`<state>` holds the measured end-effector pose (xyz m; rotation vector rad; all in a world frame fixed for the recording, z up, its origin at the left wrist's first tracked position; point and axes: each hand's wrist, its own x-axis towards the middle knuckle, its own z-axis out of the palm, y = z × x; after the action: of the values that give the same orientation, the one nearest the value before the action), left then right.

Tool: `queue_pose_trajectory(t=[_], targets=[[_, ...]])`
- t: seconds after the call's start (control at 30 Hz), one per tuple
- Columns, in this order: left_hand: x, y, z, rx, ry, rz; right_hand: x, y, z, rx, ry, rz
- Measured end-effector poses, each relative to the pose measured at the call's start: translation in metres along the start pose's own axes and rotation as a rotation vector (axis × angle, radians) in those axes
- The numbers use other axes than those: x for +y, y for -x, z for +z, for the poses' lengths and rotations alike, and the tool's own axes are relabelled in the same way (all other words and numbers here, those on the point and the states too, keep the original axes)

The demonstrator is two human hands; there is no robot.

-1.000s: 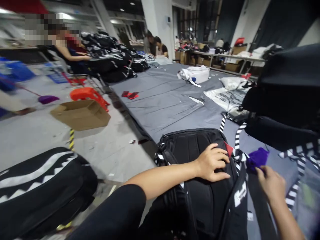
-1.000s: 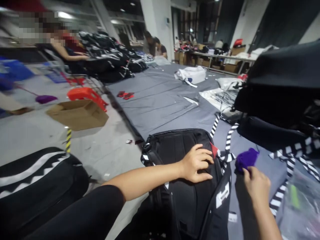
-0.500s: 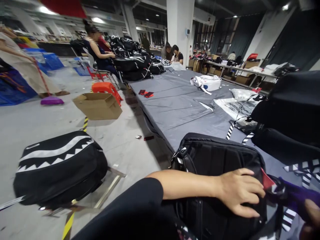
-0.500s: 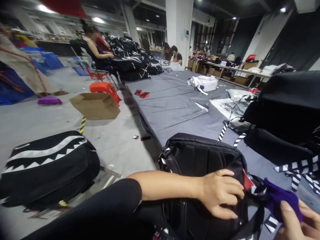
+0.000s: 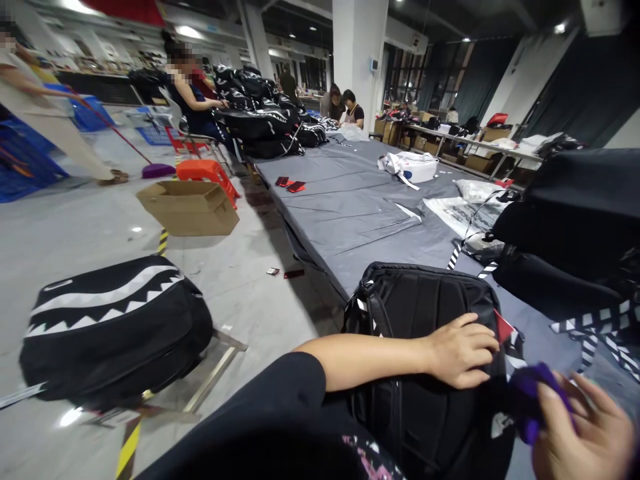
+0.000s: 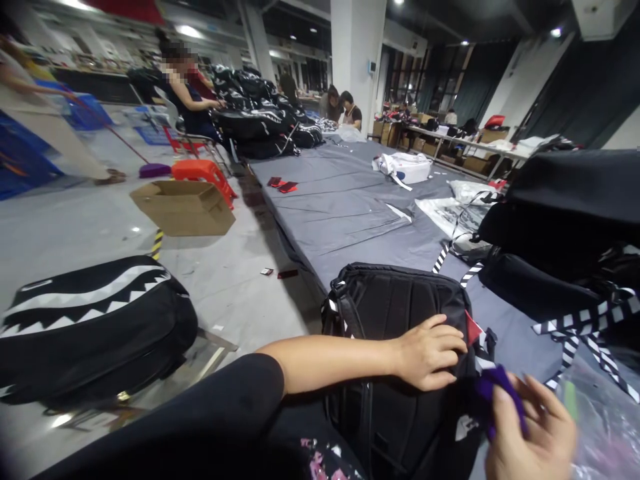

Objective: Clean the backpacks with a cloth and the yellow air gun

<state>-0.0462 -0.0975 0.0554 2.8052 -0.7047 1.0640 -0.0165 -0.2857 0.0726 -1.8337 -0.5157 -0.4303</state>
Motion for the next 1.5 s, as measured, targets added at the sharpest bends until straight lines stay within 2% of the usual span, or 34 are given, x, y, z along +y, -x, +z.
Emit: queue_pose_trajectory(t=[0.1, 0.2, 0.3, 0.4, 0.43, 0.5, 0.57, 0.63, 0.73, 0.87, 1.07, 1.13, 1.23, 1.37, 1.5], targets=[[0.000, 0.013, 0.004, 0.066, 0.024, -0.052, 0.003, 0.003, 0.023, -0.185, -0.059, -0.036], [-0.003, 0.026, 0.009, 0.190, 0.077, -0.166, 0.025, 0.005, 0.025, -0.268, -0.094, -0.008], [-0.007, 0.031, 0.014, 0.278, 0.129, -0.179, 0.049, 0.007, 0.005, -0.208, -0.231, 0.281], [-0.007, 0.032, 0.015, 0.330, 0.133, -0.157, 0.058, 0.005, -0.021, -0.079, -0.554, 0.631], [-0.006, 0.032, 0.015, 0.345, 0.125, -0.155, 0.057, 0.003, -0.027, -0.027, -0.667, 0.698], [-0.005, 0.031, 0.015, 0.366, 0.110, -0.152, 0.049, -0.003, -0.034, 0.072, -0.825, 0.732], [-0.006, 0.031, 0.017, 0.384, 0.100, -0.145, 0.035, -0.006, -0.032, 0.117, -0.872, 0.661], [-0.006, 0.031, 0.019, 0.409, 0.092, -0.134, 0.021, -0.006, -0.022, 0.086, -0.816, 0.530], [-0.007, 0.032, 0.022, 0.434, 0.077, -0.130, 0.010, 0.001, 0.002, -0.025, -0.541, 0.299], [-0.008, 0.034, 0.023, 0.432, 0.050, -0.135, 0.013, 0.012, 0.027, -0.266, -0.092, -0.006], [-0.012, 0.036, 0.030, 0.489, 0.061, -0.104, 0.006, -0.003, 0.041, -0.380, 0.271, -0.319], [-0.014, 0.037, 0.033, 0.483, 0.058, -0.104, 0.007, -0.009, 0.040, -0.420, 0.349, -0.383], [-0.016, 0.037, 0.038, 0.443, 0.051, -0.126, 0.022, -0.005, 0.031, -0.448, 0.388, -0.438], [-0.017, 0.035, 0.042, 0.419, 0.060, -0.133, 0.040, 0.012, 0.025, -0.370, 0.354, -0.396], [-0.018, 0.036, 0.044, 0.394, 0.070, -0.147, 0.039, 0.016, 0.036, -0.339, 0.306, -0.385]])
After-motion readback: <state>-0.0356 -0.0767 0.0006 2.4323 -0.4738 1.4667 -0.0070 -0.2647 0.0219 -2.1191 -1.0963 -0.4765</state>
